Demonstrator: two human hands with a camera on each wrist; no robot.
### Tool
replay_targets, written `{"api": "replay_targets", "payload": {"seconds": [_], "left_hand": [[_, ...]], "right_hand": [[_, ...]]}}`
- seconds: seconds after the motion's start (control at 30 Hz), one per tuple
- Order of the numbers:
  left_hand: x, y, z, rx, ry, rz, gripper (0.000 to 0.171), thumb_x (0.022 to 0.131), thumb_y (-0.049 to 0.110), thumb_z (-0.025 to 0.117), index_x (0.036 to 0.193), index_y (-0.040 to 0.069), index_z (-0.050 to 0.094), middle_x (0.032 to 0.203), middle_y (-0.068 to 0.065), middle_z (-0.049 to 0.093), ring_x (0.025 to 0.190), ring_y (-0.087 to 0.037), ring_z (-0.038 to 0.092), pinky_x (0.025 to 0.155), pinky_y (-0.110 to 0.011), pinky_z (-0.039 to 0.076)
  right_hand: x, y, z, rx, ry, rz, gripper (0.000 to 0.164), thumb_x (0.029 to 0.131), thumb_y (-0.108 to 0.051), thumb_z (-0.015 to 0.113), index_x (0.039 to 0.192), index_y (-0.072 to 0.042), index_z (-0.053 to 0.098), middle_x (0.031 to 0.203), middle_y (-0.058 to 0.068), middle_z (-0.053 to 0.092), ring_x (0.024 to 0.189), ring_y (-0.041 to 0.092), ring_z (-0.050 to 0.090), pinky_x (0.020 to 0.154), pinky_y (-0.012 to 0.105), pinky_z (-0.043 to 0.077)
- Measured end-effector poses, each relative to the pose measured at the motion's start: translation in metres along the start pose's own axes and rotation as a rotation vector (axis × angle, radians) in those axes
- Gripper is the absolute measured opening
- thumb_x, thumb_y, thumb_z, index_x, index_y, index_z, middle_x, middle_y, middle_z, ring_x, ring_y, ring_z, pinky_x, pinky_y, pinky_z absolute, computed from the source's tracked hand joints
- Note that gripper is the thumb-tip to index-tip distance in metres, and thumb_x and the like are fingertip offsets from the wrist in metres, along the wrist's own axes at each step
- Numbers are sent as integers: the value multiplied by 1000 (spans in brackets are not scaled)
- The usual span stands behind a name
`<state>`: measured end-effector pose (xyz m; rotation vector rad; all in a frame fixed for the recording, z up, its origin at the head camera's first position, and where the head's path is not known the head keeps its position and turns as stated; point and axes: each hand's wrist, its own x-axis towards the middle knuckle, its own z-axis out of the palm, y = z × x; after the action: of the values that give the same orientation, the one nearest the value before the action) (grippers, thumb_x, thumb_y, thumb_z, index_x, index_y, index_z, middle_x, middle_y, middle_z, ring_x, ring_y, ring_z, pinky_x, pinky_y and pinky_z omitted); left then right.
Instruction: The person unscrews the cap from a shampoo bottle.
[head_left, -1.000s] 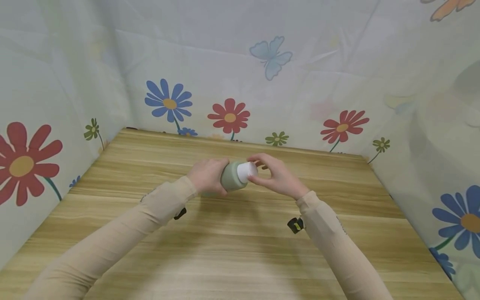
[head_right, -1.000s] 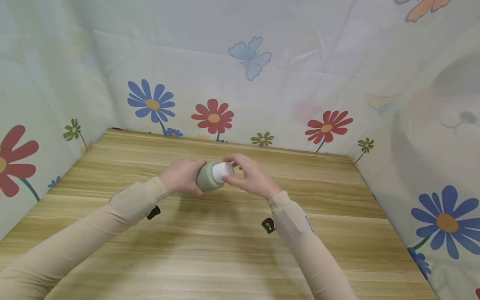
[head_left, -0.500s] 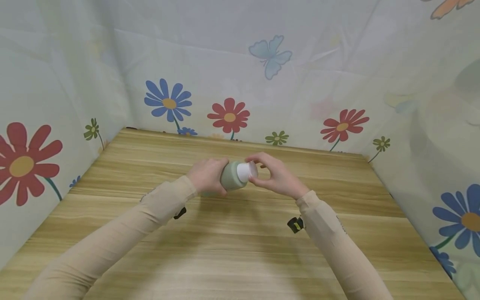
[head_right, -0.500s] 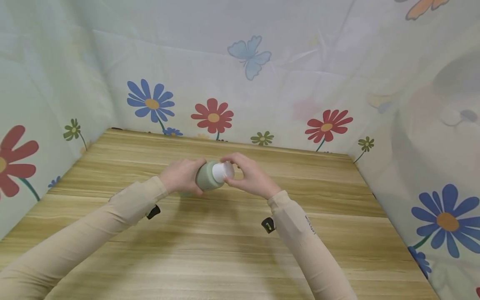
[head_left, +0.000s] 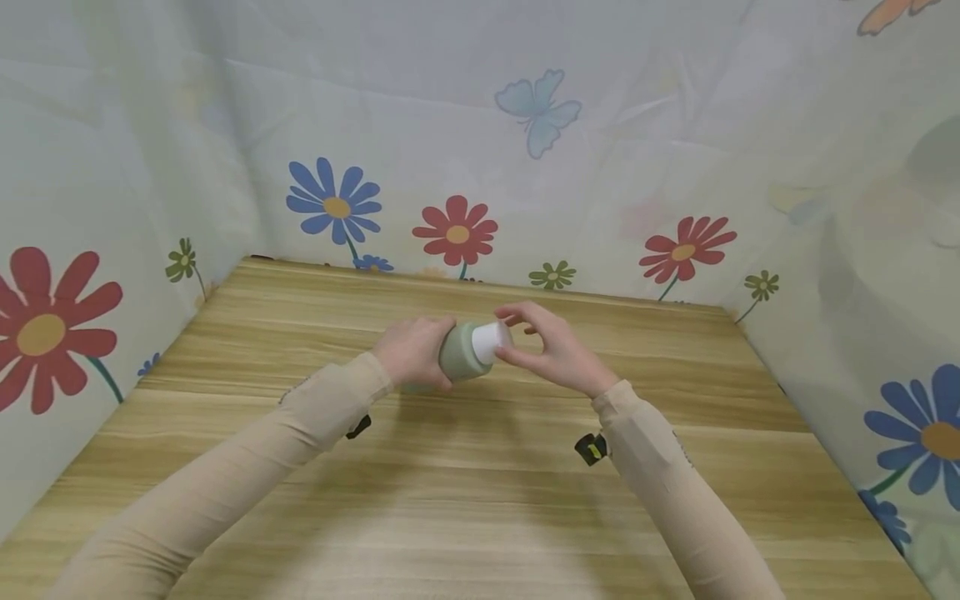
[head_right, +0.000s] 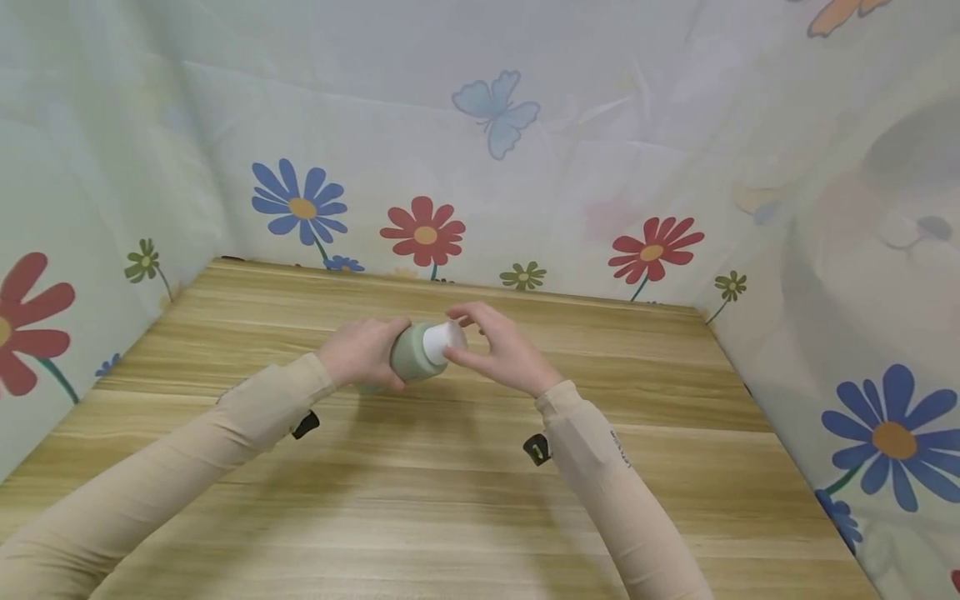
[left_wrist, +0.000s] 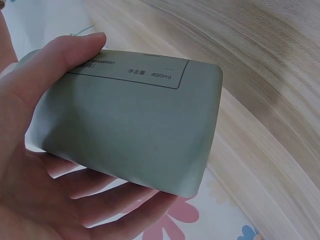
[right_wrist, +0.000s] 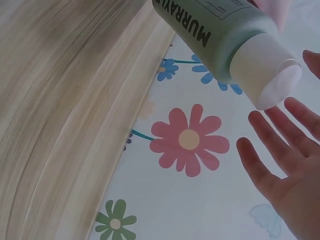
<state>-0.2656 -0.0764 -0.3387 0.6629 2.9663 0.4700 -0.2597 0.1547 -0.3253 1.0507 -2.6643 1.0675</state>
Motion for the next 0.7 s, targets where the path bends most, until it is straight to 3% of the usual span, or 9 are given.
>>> {"api": "replay_targets", "payload": {"seconds": [0.27, 0.7], "left_hand": [[1, -2, 2, 4, 13, 0, 71, 65, 29, 88, 122, 11, 52, 118, -11, 66, 105, -28, 64, 92, -48, 53], [1, -2, 5, 4, -3, 2, 71, 65, 29, 87, 124, 10, 52, 118, -11, 67, 104, -28, 65, 92, -48, 53]], "right_hand": [[1, 2, 0, -8, -30, 42, 49, 86, -22, 73, 129, -9, 54, 130, 8, 60, 113, 26, 60, 94, 48, 52], [0, 2, 0, -49, -65, -40, 50, 84, -14, 74, 130, -7, 54, 130, 9, 59, 116, 26, 58, 94, 48, 53]]}}
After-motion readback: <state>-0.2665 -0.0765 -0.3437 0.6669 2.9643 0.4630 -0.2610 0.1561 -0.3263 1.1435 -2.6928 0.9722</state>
